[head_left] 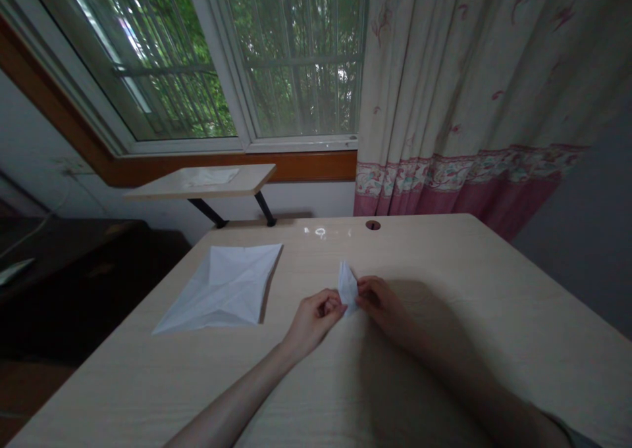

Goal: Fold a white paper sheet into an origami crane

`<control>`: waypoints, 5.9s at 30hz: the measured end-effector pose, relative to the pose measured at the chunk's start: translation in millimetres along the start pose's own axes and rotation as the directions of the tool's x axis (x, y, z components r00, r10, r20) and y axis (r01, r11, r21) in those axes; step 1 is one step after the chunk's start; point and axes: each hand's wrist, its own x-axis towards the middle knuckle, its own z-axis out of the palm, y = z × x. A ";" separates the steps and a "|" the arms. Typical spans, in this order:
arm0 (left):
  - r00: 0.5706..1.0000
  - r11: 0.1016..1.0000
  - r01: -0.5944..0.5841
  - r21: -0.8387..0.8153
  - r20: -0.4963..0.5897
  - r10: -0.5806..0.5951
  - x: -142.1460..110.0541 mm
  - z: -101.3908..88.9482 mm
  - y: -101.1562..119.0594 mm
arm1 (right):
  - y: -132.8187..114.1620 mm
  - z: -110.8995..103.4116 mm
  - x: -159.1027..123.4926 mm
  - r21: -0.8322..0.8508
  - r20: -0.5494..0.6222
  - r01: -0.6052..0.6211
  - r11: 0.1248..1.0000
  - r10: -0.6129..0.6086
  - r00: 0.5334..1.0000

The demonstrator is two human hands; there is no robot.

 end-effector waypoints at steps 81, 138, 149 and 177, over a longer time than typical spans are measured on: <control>0.998 0.985 -0.055 -0.165 -0.021 0.052 8.0 -3.6 -14.7 | -17.8 -5.1 -6.6 -0.202 0.182 0.041 0.978 -0.004 0.983; 0.958 0.947 -0.286 0.148 0.012 0.287 -10.4 -2.7 11.8 | -33.2 -7.1 -16.8 -0.135 0.274 0.214 0.967 -0.171 0.946; 0.983 0.984 -0.177 0.031 -0.051 0.179 -8.7 2.0 5.1 | -37.6 -5.6 -17.3 -0.286 0.203 0.122 0.951 -0.065 0.977; 0.998 0.998 -0.060 -0.027 -0.036 0.059 -2.7 -1.0 4.0 | -33.6 -0.4 -11.3 -0.099 0.056 -0.163 0.982 0.169 0.984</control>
